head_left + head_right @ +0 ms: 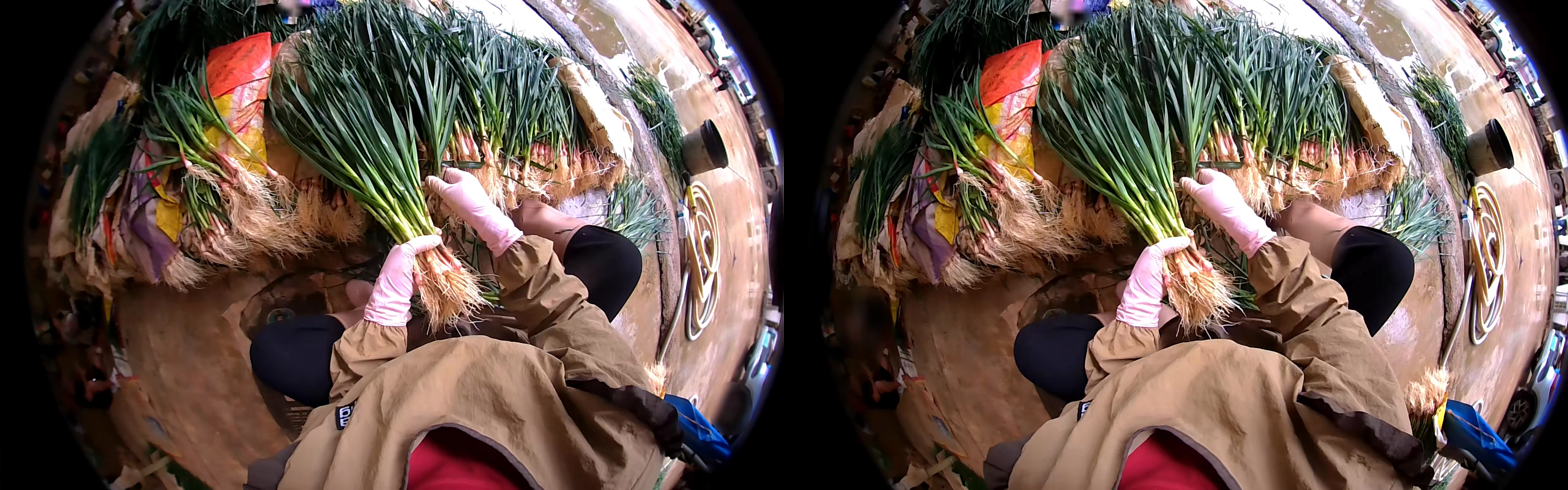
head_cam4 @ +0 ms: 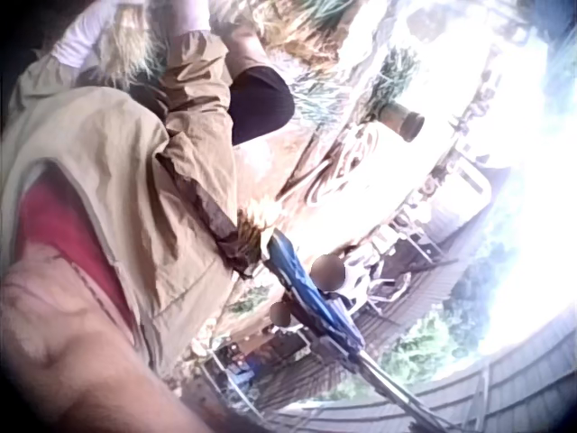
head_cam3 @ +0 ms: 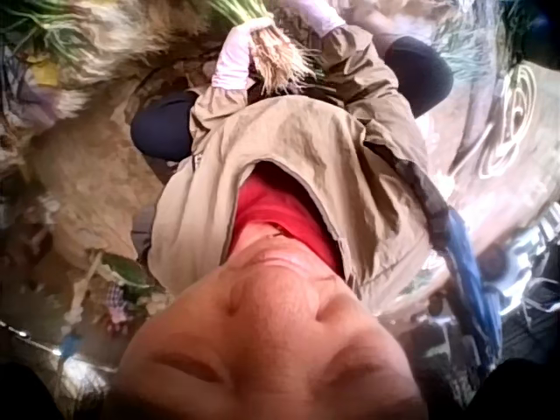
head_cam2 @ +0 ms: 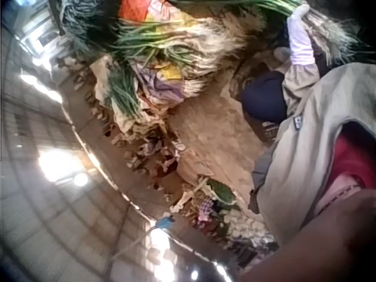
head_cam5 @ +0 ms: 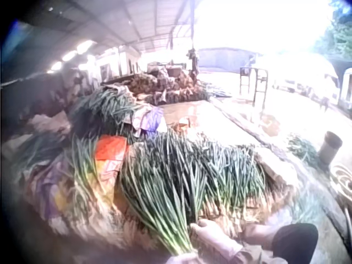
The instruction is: The person processes bundles of leeks by hand, removing a protective covering, gathering individual stalks into a large bunch, and tying the bunch with a thin green cord.
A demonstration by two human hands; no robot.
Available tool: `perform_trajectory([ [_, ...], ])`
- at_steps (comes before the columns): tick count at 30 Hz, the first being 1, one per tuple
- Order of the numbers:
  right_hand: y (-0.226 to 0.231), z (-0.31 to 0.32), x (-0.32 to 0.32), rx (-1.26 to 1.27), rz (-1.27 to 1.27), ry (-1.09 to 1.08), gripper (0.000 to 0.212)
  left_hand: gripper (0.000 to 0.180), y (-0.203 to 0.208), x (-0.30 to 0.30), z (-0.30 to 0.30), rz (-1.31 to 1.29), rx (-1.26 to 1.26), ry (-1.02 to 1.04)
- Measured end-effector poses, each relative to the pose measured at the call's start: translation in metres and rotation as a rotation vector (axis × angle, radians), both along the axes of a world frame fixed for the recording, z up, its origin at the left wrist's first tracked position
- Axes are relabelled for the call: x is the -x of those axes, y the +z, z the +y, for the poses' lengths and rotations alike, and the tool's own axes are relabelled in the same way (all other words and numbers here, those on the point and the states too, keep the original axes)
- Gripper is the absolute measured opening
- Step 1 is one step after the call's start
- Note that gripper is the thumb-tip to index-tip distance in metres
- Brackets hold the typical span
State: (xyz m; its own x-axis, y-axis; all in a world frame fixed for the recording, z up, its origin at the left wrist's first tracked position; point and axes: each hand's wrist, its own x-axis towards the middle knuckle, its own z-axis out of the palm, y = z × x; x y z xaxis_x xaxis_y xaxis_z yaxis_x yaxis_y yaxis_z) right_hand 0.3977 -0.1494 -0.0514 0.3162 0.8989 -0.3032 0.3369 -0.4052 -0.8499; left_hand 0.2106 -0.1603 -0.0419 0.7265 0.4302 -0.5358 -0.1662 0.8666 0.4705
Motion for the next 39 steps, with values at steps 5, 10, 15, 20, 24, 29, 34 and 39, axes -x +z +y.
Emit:
perform_trajectory([
  [5, 0.010, -0.012, 0.008, -0.142, 0.287, 0.054, 0.034, 0.028, 0.004, 0.008, 0.000, 0.006, 0.045, 0.068],
  [10, 0.019, -0.001, 0.008, -0.246, -0.769, 0.383, 0.034, 0.026, -0.004, 0.003, 0.002, 0.038, 0.002, 0.008],
  [15, -0.013, 0.001, -0.013, -0.342, 0.262, -0.456, 0.036, 0.029, 0.005, -0.006, -0.003, -0.138, 0.072, 0.107],
  [20, -0.092, -0.121, 0.010, 0.585, -0.165, 0.909, 0.038, 0.037, 0.001, 0.017, 0.002, -0.138, 0.030, 0.103],
  [24, -0.021, -0.106, 0.005, 0.002, 0.097, 0.038, 0.050, 0.041, 0.006, 0.001, -0.004, -0.158, 0.019, 0.128],
  [29, 0.024, -0.049, 0.011, -0.116, -0.050, 0.248, 0.034, 0.035, 0.019, 0.008, 0.005, -0.069, 0.015, 0.086],
  [34, 0.017, -0.079, -0.049, 0.075, -0.549, 0.250, 0.031, 0.049, 0.034, 0.022, 0.014, -0.342, -0.111, 0.333],
  [39, 0.040, -0.019, -0.066, 0.036, -0.709, -0.237, 0.035, 0.052, 0.012, 0.000, 0.004, -0.554, 0.061, 0.266],
])
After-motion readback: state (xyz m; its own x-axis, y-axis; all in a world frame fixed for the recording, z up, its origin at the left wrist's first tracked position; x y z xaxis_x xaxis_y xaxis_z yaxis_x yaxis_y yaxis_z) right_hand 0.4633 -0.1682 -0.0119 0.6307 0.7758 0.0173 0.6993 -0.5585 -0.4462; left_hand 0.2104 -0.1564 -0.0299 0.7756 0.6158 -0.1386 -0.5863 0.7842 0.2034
